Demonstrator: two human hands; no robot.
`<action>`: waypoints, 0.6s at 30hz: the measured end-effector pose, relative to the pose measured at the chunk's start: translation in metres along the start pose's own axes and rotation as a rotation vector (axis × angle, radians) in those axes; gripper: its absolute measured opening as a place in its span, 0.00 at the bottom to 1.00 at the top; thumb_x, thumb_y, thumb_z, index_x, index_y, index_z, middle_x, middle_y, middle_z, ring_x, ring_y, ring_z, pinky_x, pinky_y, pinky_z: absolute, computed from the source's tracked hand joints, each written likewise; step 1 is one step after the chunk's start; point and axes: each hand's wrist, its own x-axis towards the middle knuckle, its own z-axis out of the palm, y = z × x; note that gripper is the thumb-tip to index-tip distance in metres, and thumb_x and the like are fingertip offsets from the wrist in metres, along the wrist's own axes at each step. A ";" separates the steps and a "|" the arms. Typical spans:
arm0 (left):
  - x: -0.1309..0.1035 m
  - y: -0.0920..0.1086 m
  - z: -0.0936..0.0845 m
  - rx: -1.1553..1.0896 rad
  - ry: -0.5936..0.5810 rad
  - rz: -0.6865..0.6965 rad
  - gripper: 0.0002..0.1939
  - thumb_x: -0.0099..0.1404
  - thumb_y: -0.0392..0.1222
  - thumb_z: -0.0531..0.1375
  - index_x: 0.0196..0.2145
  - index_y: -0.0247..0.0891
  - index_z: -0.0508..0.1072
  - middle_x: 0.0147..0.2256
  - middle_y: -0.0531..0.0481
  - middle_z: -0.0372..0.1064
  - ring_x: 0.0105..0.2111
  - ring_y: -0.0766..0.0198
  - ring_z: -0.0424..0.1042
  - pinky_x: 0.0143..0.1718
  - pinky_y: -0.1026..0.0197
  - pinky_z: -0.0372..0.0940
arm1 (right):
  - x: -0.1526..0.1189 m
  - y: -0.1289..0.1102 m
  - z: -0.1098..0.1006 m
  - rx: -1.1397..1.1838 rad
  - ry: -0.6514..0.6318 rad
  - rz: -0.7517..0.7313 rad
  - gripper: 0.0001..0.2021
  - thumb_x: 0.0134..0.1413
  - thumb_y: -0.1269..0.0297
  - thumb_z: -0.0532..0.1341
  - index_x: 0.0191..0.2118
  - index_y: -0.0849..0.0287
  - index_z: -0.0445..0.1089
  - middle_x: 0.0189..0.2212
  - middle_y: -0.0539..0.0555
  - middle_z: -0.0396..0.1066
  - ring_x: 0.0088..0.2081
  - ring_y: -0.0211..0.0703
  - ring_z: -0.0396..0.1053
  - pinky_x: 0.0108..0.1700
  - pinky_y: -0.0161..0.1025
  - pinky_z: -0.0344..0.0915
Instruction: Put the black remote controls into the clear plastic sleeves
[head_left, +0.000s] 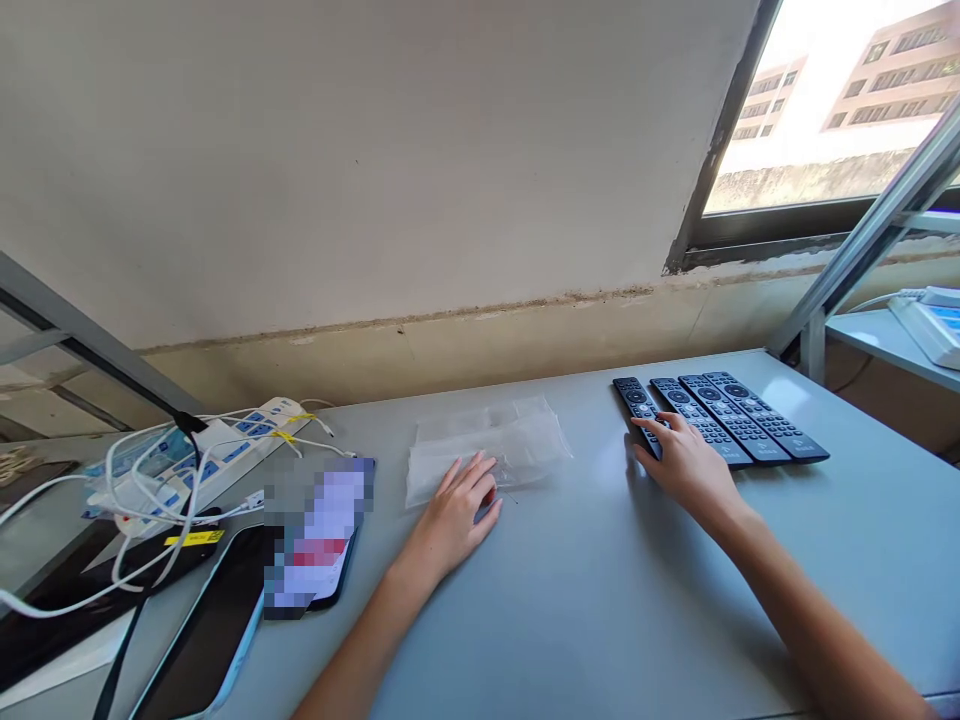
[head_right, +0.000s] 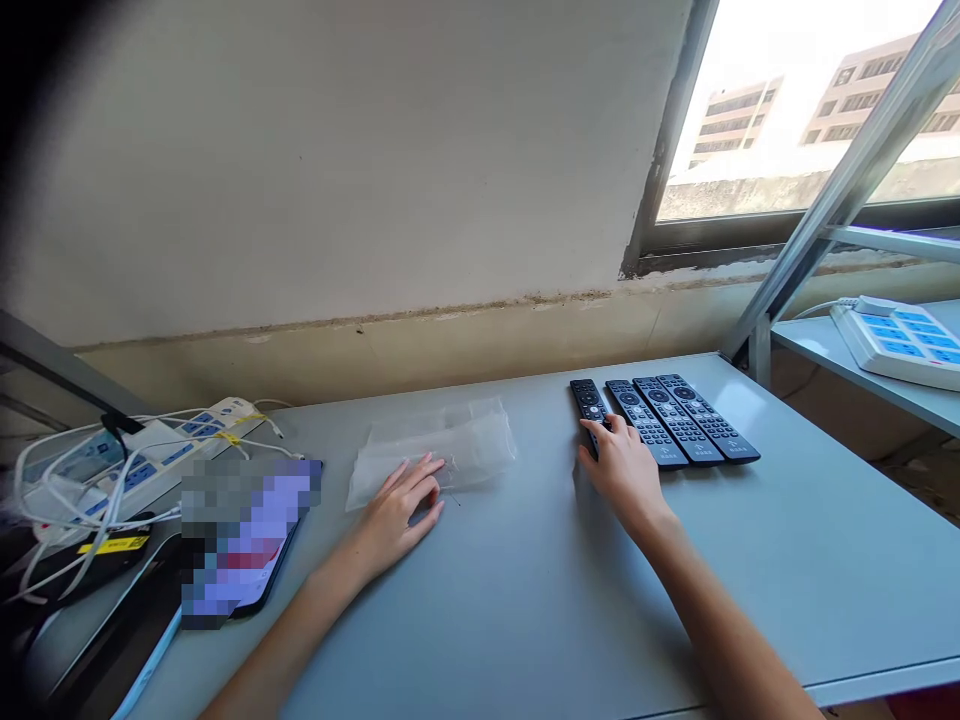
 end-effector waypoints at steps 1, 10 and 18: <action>0.000 -0.001 -0.001 0.012 0.018 0.009 0.07 0.65 0.35 0.52 0.30 0.39 0.66 0.49 0.46 0.69 0.55 0.56 0.64 0.56 0.47 0.61 | 0.000 0.000 0.000 0.001 0.007 -0.005 0.19 0.52 0.61 0.52 0.48 0.52 0.71 0.48 0.59 0.66 0.47 0.53 0.66 0.36 0.43 0.66; 0.000 -0.002 -0.007 0.075 0.114 0.013 0.14 0.66 0.37 0.51 0.31 0.42 0.76 0.46 0.46 0.71 0.52 0.55 0.67 0.54 0.44 0.62 | 0.000 0.001 0.000 0.013 0.003 0.014 0.19 0.51 0.61 0.52 0.48 0.52 0.71 0.48 0.59 0.66 0.43 0.53 0.68 0.31 0.42 0.65; 0.000 -0.009 -0.003 0.126 0.151 -0.042 0.10 0.64 0.37 0.53 0.36 0.39 0.75 0.46 0.44 0.72 0.51 0.53 0.68 0.53 0.45 0.63 | 0.000 -0.002 -0.008 0.016 -0.053 0.047 0.20 0.51 0.62 0.52 0.49 0.53 0.70 0.50 0.59 0.65 0.45 0.53 0.68 0.30 0.41 0.64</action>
